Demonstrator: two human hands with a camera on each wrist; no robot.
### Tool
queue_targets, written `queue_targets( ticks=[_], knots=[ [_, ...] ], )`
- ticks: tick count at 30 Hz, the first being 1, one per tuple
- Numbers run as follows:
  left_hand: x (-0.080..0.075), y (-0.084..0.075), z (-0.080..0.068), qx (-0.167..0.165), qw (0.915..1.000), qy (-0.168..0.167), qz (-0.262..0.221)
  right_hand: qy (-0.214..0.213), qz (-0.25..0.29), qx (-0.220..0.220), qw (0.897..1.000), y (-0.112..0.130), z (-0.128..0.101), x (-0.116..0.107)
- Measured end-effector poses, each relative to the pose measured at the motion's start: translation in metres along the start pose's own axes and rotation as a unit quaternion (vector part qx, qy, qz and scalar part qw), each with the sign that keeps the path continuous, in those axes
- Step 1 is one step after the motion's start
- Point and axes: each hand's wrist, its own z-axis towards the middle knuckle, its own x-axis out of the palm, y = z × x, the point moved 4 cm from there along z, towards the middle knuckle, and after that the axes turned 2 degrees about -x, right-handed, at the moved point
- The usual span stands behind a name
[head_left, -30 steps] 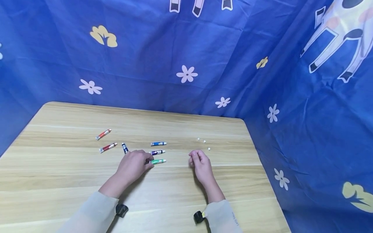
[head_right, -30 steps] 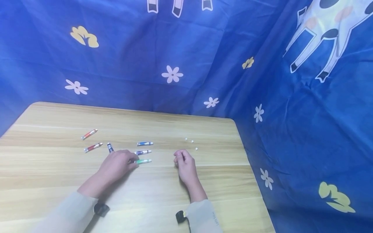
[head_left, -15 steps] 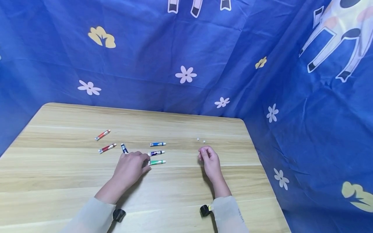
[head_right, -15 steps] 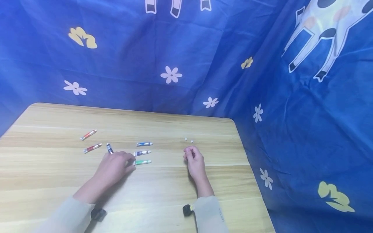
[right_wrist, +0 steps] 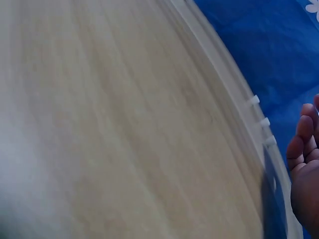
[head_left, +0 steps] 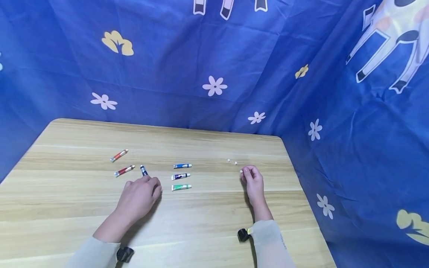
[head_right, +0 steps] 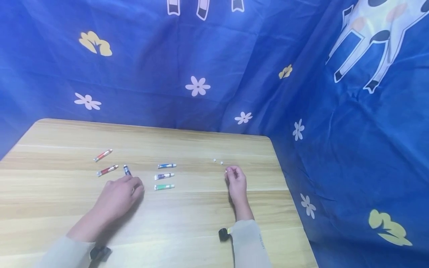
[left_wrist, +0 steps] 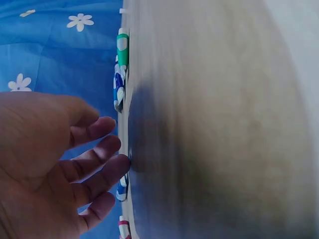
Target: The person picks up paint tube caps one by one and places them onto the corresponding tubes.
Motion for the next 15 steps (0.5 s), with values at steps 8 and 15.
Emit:
queue_targets(
  ticks=[8,15],
  knots=[
    [-0.002,0.013,-0.003,-0.001,0.9999,-0.013,0.01,-0.027,-0.021,-0.008,0.999,-0.007,0.008,-0.009],
    [-0.009,0.02,0.0,-0.014,0.9996,-0.023,0.01,-0.024,-0.073,0.003,0.997,-0.014,0.019,-0.014]
  ],
)
